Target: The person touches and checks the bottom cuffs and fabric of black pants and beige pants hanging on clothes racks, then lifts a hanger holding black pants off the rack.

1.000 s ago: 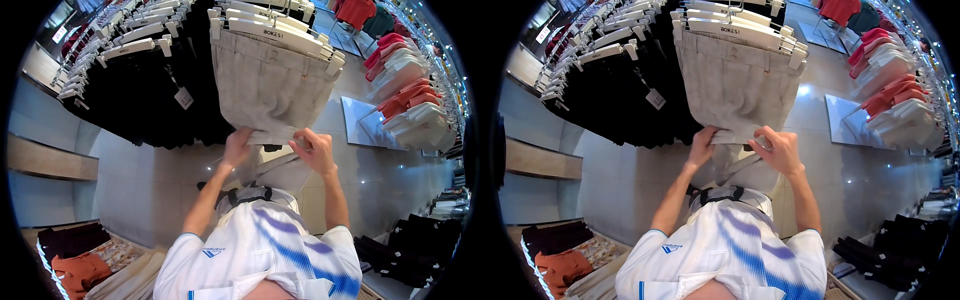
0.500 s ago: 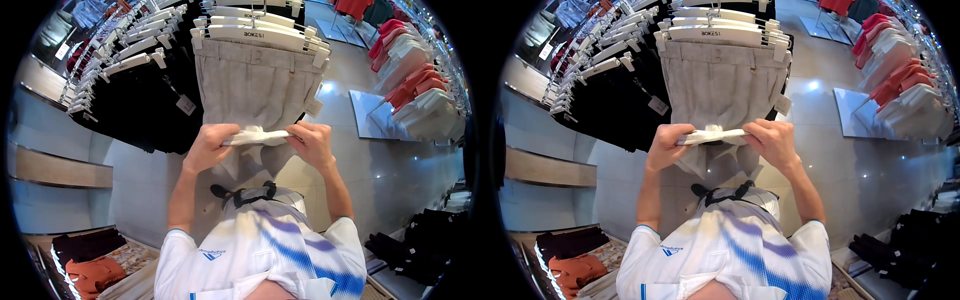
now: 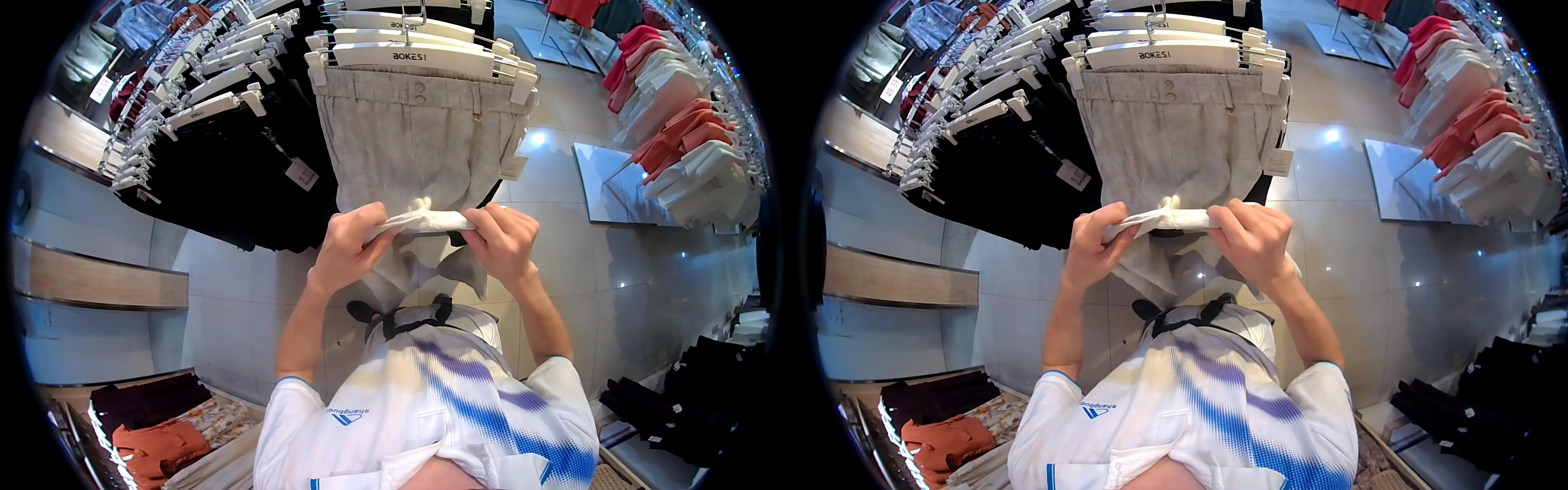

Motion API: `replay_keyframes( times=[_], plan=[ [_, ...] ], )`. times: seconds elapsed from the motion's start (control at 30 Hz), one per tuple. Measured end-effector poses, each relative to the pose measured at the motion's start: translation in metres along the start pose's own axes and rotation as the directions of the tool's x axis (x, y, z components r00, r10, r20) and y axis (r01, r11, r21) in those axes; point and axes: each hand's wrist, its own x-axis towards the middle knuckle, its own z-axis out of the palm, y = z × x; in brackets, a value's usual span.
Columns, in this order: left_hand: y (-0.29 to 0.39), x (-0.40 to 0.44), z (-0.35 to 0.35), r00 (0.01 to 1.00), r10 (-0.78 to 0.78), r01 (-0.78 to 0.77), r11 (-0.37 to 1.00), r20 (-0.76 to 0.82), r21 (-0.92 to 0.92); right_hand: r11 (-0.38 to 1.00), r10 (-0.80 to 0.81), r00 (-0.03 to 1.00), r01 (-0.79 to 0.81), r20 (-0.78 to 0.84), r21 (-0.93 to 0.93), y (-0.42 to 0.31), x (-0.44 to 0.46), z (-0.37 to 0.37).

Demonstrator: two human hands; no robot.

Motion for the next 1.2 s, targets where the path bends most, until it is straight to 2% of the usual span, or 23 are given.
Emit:
replay_keyframes(
  times=[0.23, 0.3, 0.57, 0.73, 0.8, 0.9, 1.03, 1.2],
  plan=[
    [-0.003, -0.003, 0.007, 0.996, 0.073, -0.074, 0.997, -0.053, -0.018, 0.999, 0.030, 0.999, -0.028, -0.036, 0.039, 0.000, -0.005, 0.006],
    [-0.002, -0.001, 0.008, 0.996, 0.079, -0.080, 0.996, -0.046, -0.026, 1.000, 0.007, 1.000, -0.007, 0.004, -0.020, -0.001, -0.005, 0.004],
    [-0.003, -0.001, 0.010, 0.997, 0.078, -0.079, 0.996, -0.012, -0.041, 0.998, 0.054, 0.996, -0.056, 0.068, 0.027, 0.001, -0.010, 0.011],
    [0.000, 0.003, 0.014, 0.998, 0.062, -0.062, 0.996, 0.013, -0.064, 0.995, 0.094, 0.980, -0.100, 0.173, 0.025, -0.006, -0.006, 0.019],
    [0.001, 0.003, 0.016, 0.999, 0.043, -0.042, 0.997, 0.008, -0.064, 0.984, 0.133, 0.963, -0.156, 0.233, 0.084, -0.010, -0.002, 0.023],
    [0.000, 0.001, 0.017, 1.000, 0.015, -0.014, 0.998, 0.009, -0.061, 0.978, 0.118, 0.978, -0.145, 0.174, 0.150, -0.018, 0.004, 0.034],
    [0.003, 0.000, 0.014, 1.000, -0.030, 0.030, 0.998, 0.009, -0.049, 0.978, 0.036, 0.978, -0.077, 0.206, 0.194, -0.020, 0.005, 0.040],
    [0.007, -0.003, 0.008, 0.997, -0.077, 0.077, 0.997, 0.006, -0.007, 0.984, 0.026, 0.966, -0.070, 0.258, 0.163, -0.019, 0.002, 0.042]
  ],
)
